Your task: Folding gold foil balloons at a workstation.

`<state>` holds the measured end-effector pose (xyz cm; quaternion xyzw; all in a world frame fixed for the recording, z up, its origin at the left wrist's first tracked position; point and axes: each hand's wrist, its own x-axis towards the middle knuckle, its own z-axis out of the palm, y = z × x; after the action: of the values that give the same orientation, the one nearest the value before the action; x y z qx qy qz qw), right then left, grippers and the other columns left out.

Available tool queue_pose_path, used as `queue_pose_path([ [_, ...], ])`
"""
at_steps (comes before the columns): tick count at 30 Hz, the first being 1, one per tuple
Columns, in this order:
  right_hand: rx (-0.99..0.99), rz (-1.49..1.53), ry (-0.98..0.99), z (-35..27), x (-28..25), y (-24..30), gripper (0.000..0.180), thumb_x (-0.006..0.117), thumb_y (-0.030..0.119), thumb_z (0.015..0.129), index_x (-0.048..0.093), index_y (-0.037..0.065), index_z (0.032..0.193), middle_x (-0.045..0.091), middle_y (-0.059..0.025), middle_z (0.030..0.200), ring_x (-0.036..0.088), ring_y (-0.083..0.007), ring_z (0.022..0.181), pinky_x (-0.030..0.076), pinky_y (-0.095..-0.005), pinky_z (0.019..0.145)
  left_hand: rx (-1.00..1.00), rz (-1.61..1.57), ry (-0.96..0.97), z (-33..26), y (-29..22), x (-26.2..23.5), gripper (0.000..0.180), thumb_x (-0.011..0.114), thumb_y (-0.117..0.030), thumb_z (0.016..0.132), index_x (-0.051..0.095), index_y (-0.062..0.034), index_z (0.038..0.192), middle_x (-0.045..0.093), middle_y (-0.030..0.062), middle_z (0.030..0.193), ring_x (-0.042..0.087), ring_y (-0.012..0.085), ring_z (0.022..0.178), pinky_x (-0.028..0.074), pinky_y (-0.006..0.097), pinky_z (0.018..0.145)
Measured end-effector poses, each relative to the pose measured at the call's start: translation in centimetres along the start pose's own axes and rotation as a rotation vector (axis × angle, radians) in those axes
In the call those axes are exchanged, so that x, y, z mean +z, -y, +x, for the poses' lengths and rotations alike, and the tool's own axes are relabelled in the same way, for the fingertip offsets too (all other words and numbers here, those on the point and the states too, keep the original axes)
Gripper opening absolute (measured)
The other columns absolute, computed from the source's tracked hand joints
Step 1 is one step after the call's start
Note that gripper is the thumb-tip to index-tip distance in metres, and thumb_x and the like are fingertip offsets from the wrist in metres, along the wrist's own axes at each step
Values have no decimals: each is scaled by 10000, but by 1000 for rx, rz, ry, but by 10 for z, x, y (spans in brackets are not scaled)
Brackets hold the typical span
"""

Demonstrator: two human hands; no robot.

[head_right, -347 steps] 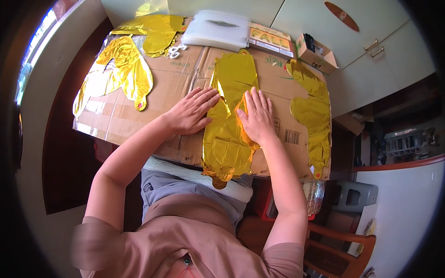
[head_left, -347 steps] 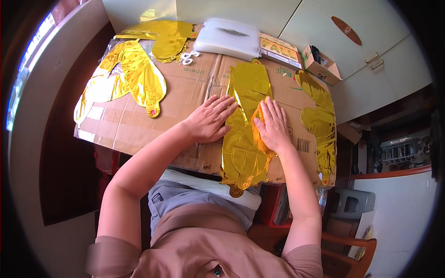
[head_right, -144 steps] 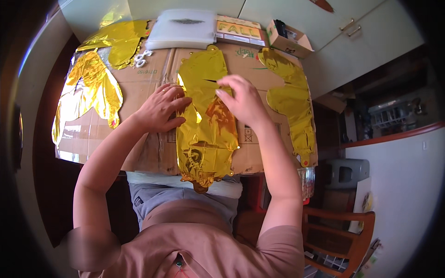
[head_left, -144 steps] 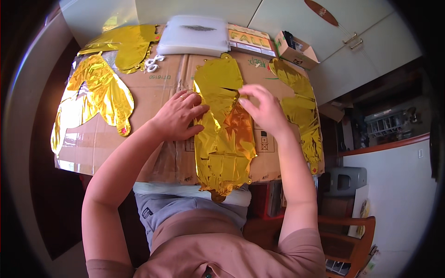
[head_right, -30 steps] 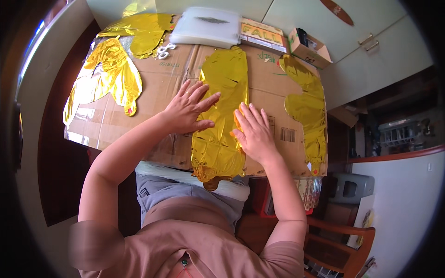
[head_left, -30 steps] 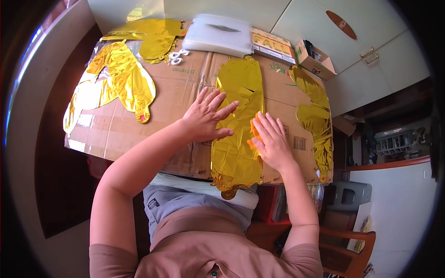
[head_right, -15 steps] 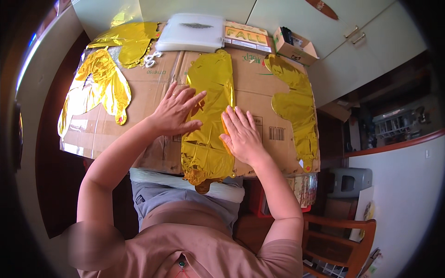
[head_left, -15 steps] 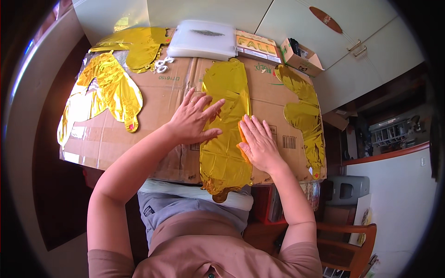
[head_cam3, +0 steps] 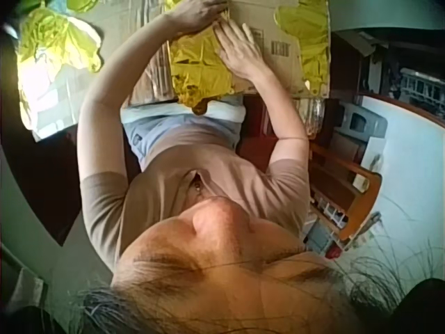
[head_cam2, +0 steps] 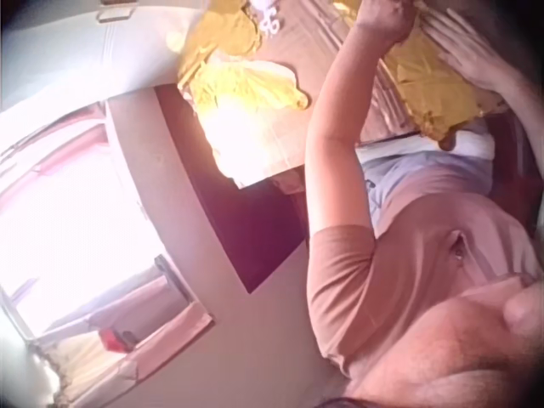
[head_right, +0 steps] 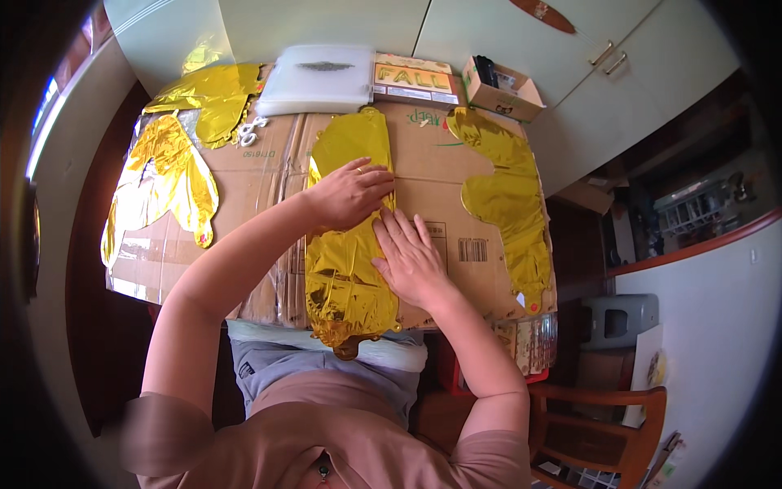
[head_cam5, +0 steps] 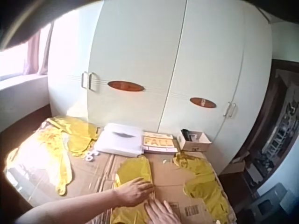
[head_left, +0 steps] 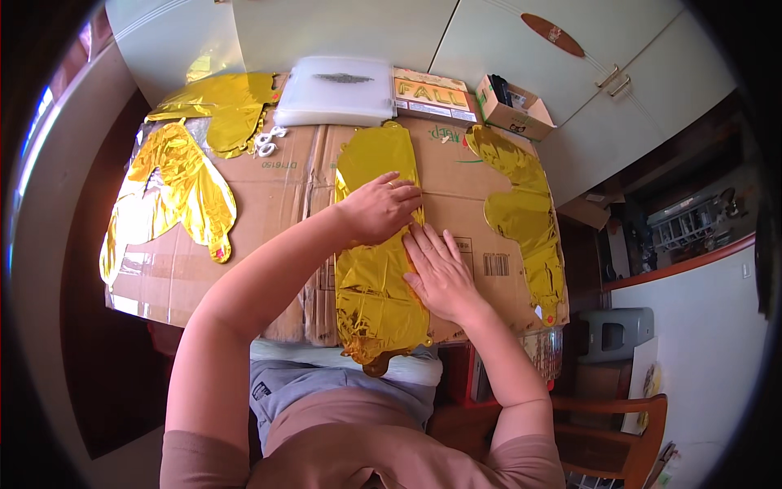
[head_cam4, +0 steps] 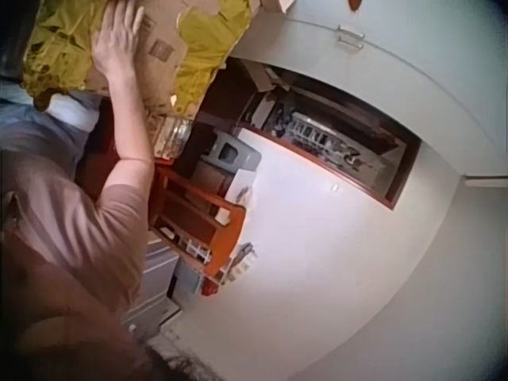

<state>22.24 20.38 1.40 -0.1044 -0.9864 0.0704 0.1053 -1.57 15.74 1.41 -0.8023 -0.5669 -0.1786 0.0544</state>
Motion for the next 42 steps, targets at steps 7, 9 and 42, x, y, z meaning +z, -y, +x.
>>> queue_pose_path([
  [7,-23,-1,-5,0,0,0,667,606,332,977,392,2,1515,354,-200,1602,292,-342,1511,185,-528,1237,-47,-20,-81,11,25,4,384,611,-255,947,643,-50,1270,647,113,1298,585,284,1232,375,460,1145],
  [9,-27,10,-10,-1,1,0,668,613,327,973,395,0,1513,354,-201,1601,293,-342,1511,185,-529,1236,-34,-7,-110,13,28,5,362,603,-267,945,661,-61,1237,677,114,1226,621,290,1170,402,440,1117],
  [42,3,17,5,-5,3,-1,680,590,344,984,373,3,1530,335,-199,1613,294,-343,1511,172,-541,1239,-26,-22,-164,17,7,-2,408,652,-227,936,617,-22,1288,603,167,1357,547,336,1304,380,496,1158],
])
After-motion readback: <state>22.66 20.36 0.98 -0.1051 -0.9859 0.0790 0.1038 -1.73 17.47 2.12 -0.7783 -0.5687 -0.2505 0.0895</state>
